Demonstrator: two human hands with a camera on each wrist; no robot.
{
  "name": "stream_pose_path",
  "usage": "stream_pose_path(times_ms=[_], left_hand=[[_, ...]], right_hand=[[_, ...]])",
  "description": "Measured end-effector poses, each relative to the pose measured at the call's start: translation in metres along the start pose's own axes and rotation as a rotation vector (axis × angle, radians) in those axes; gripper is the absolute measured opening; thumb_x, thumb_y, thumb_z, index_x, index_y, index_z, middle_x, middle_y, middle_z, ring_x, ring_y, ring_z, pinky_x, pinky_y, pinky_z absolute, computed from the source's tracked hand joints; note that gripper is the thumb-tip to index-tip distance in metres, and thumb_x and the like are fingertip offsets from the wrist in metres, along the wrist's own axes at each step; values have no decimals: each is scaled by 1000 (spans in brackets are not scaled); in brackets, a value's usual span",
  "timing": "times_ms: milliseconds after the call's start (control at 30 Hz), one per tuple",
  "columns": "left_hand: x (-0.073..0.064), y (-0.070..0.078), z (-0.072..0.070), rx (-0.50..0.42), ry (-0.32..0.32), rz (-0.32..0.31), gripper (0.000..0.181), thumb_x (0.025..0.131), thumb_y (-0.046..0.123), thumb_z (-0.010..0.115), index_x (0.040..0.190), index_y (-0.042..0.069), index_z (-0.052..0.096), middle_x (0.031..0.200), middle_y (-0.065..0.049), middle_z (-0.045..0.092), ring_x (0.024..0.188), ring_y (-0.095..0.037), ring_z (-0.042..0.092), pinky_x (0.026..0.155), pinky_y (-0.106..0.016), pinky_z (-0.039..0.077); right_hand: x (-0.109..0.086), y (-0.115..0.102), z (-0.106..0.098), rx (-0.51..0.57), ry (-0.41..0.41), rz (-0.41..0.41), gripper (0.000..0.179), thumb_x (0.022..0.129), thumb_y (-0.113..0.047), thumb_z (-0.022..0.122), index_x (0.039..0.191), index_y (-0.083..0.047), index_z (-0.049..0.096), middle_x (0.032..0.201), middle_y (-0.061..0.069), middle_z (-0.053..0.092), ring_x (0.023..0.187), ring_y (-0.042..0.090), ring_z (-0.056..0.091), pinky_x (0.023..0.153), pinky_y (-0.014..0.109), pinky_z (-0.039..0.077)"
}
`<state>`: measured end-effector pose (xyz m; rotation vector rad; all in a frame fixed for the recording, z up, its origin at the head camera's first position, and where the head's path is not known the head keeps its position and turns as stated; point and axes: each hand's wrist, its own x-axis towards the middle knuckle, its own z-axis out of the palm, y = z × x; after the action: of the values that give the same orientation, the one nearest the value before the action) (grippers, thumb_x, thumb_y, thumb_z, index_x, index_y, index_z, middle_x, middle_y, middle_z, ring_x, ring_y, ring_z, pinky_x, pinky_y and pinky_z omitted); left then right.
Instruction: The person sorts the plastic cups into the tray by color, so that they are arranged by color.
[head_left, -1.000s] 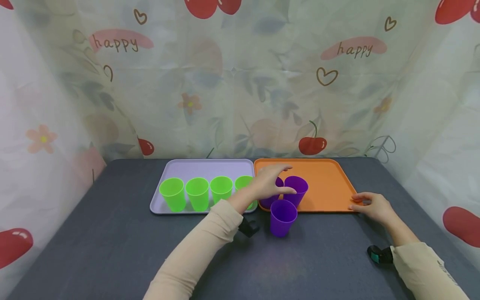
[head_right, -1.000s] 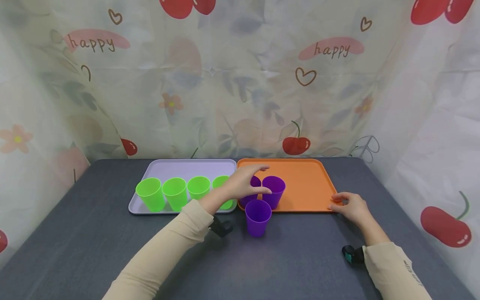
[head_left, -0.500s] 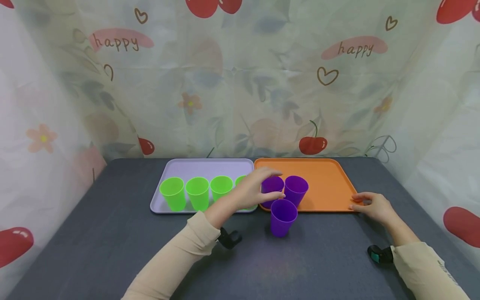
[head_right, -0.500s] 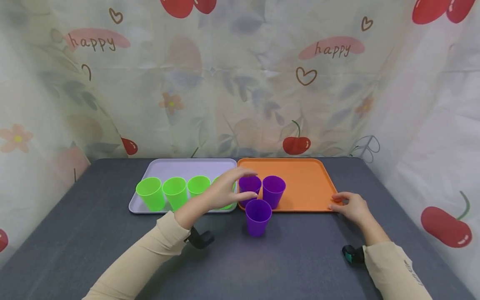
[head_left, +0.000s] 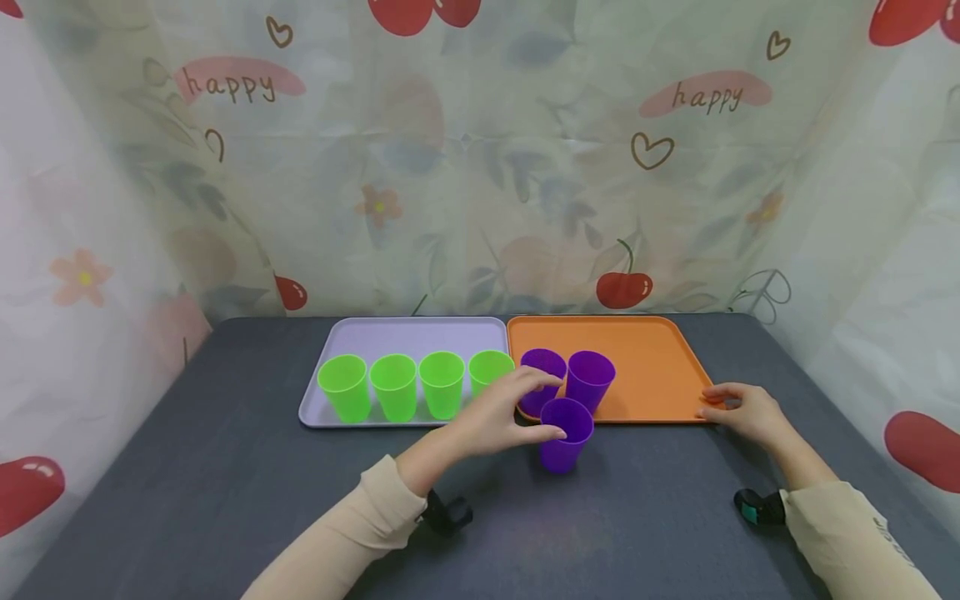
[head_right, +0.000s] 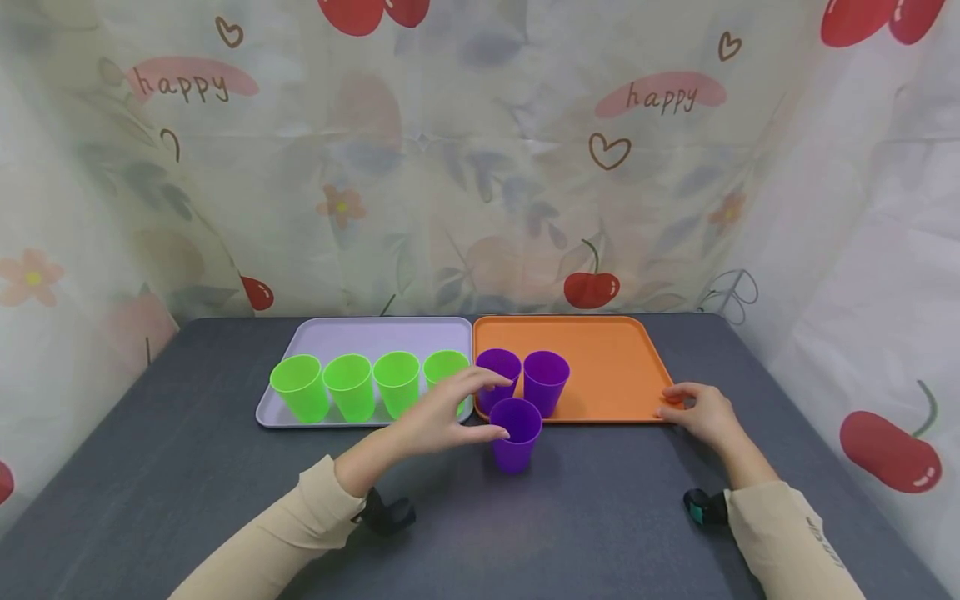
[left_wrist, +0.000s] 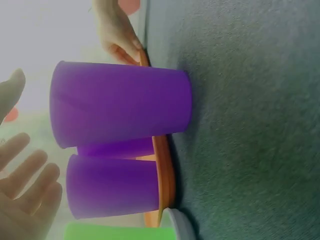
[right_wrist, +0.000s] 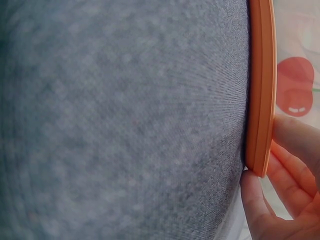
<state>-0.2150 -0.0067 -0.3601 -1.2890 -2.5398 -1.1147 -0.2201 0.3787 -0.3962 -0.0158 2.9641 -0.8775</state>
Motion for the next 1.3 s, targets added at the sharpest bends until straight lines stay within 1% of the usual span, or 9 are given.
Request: stream_pose_path(times_ms=[100,300,467,567,833,1100,1300], left_hand=[[-3,0,4,-15,21,-3,56,76,30,76,124,9,56,122,-8,59,113,-20,54,98,-30,45],[-7,1,12,-56,41,-8,59,76,29,77,126,8,54,123,-9,56,114,-22,53,97,-30,45],[-8,1,18,-86,33,-46,63,75,28,78,127,6,51,125,-12,53,116,-25,52,96,-34,47],[-7,0,20,-109,30,-56,64,75,27,78,128,5,51,126,-14,52,115,-25,53,93,-36,49],[-5,-1,23,-137,24,-60,65,75,26,78,129,3,50,125,-12,52,111,-20,54,90,-33,51],[-6,0,25,-170,-8,-109,67,76,27,77,132,4,48,127,-9,53,114,-18,53,94,-32,50],[-5,0,26,-163,-15,-127,67,77,28,76,133,5,47,129,-8,53,115,-18,53,94,-32,49]], right_hand=[[0,0,0,5,-5,6,52,86,-29,66,120,9,55,119,31,58,103,47,53,83,51,48],[0,0,-1,5,-11,7,53,86,-29,66,120,9,55,118,31,57,104,47,53,83,52,47],[0,-1,-1,1,-10,7,53,86,-29,66,120,9,55,118,31,58,104,47,53,83,52,47],[0,-1,-1,4,-11,9,53,86,-29,66,120,10,55,118,31,57,104,48,52,83,52,47],[1,-2,-1,5,-16,18,53,86,-30,66,120,9,55,119,31,57,105,48,52,84,53,46],[1,0,-1,12,-14,10,54,86,-32,66,120,9,55,119,30,58,104,46,53,84,52,47],[2,1,0,14,-10,9,53,86,-31,66,120,9,55,118,30,58,103,46,53,83,51,47]])
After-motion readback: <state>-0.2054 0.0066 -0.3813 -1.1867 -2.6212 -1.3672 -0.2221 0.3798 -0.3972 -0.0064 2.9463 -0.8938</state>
